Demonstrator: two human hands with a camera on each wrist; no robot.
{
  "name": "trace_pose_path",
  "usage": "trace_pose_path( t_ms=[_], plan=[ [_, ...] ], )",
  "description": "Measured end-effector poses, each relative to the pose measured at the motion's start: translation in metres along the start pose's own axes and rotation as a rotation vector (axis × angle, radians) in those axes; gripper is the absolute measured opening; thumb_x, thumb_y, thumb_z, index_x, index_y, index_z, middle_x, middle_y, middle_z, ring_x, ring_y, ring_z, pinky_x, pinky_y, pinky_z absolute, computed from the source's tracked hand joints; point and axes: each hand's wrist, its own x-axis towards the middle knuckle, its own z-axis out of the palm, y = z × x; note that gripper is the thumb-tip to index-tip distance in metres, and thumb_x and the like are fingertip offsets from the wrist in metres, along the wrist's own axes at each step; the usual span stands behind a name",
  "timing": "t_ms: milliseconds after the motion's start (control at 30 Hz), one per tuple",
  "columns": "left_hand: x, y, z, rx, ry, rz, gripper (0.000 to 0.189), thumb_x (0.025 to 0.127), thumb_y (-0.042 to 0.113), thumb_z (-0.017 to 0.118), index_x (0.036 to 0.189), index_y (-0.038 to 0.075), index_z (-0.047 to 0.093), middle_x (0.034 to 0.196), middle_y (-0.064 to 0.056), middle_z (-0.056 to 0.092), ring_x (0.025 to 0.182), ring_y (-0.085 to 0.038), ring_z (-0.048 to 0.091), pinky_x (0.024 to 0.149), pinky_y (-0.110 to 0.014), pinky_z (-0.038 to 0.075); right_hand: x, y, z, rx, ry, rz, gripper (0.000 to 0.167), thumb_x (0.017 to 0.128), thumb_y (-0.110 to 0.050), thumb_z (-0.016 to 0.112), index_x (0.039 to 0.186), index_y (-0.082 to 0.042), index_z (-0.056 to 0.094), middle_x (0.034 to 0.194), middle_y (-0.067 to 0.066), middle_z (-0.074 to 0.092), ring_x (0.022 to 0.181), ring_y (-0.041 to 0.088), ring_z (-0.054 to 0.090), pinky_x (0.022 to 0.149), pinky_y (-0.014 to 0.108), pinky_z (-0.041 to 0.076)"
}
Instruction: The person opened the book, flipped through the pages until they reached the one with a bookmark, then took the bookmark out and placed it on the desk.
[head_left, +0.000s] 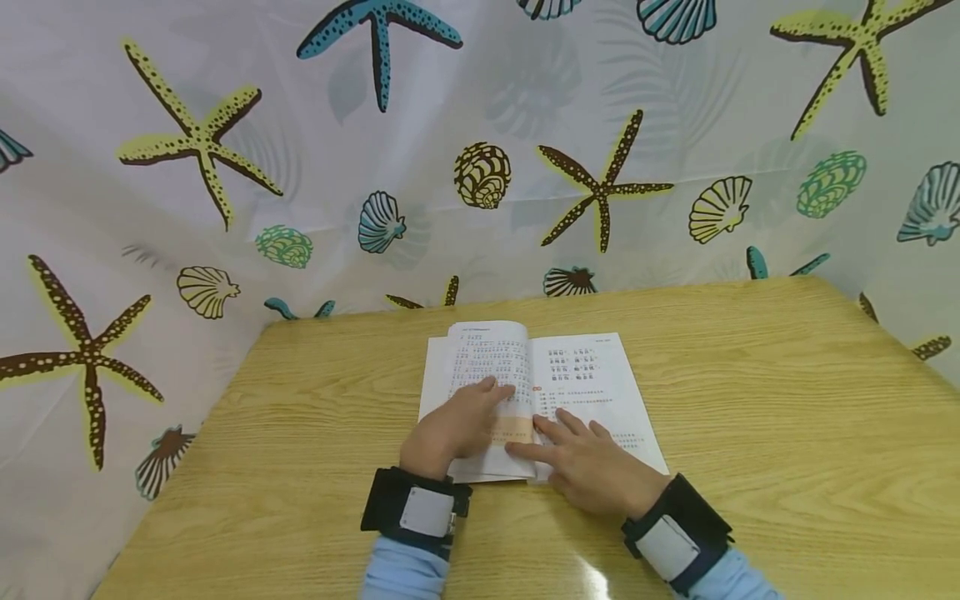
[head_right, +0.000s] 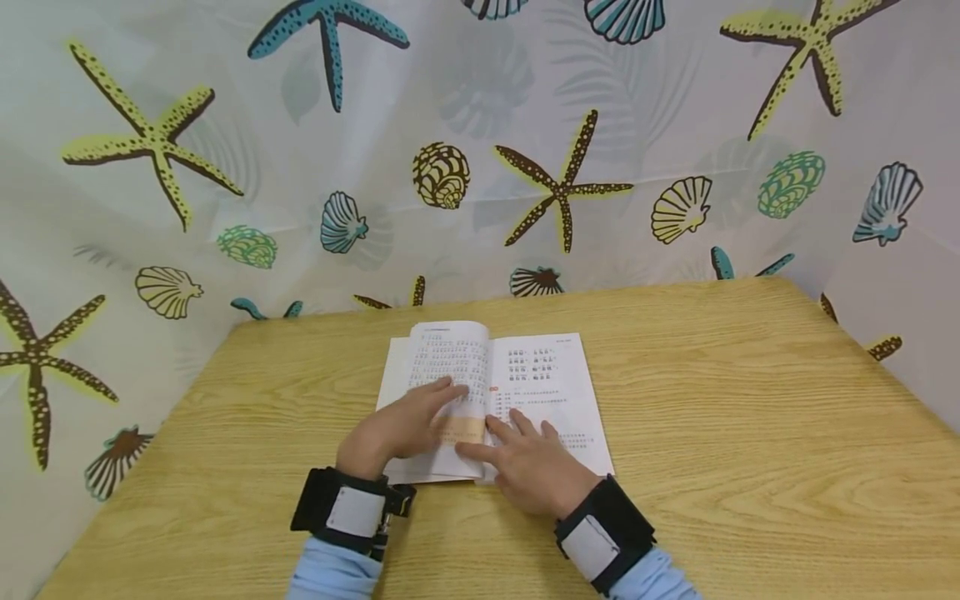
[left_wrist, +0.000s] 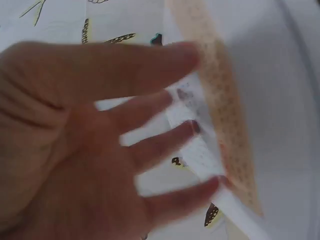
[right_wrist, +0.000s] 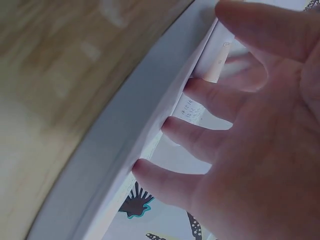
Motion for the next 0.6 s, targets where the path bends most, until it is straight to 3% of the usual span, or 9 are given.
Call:
trace_pose_path(
  t_ms=[67, 133, 333, 600],
  plan=[
    [0.002, 0.001, 0.005, 0.001, -0.086, -0.053, 0.068, 0.089, -0.008, 0.066, 0.152, 0.015, 0.049, 0.160, -0.014, 0.037, 0.146, -0.036, 0.035, 0.112, -0.052, 0.037, 0.000, 0.000, 0.000, -0.003, -0.001, -0.001, 0.051, 0.097, -0.006, 0.064, 0.143, -0.026, 0.060, 0.151, 0.023, 0.046, 0.137, 0.054, 0.039, 0.100, 0.076, 0.035],
    [0.003, 0.002, 0.007, 0.003, -0.117, -0.080, 0.072, 0.087, -0.008, 0.069, 0.152, 0.016, 0.048, 0.160, -0.013, 0.037, 0.145, -0.037, 0.036, 0.110, -0.052, 0.040, 0.000, -0.001, 0.000, -0.005, -0.001, -0.002, 0.050, 0.097, -0.006, 0.064, 0.143, -0.026, 0.061, 0.151, 0.023, 0.046, 0.137, 0.054, 0.039, 0.100, 0.076, 0.035],
    [0.004, 0.002, 0.009, 0.000, -0.112, -0.095, 0.078, 0.085, -0.007, 0.074, 0.153, 0.018, 0.047, 0.160, -0.013, 0.037, 0.144, -0.041, 0.036, 0.109, -0.055, 0.041, 0.000, 0.000, 0.000, 0.000, 0.004, -0.003, 0.050, 0.097, -0.007, 0.064, 0.144, -0.026, 0.060, 0.152, 0.022, 0.045, 0.138, 0.053, 0.039, 0.100, 0.076, 0.035],
    [0.003, 0.003, 0.007, -0.033, -0.136, -0.111, 0.082, 0.084, -0.007, 0.073, 0.155, 0.024, 0.044, 0.165, -0.011, 0.028, 0.146, -0.045, 0.031, 0.105, -0.060, 0.042, -0.001, 0.011, -0.005, 0.079, 0.039, 0.051, 0.050, 0.099, -0.014, 0.064, 0.148, -0.008, 0.053, 0.149, 0.018, 0.052, 0.137, 0.044, 0.044, 0.101, 0.073, 0.036]
  ],
)
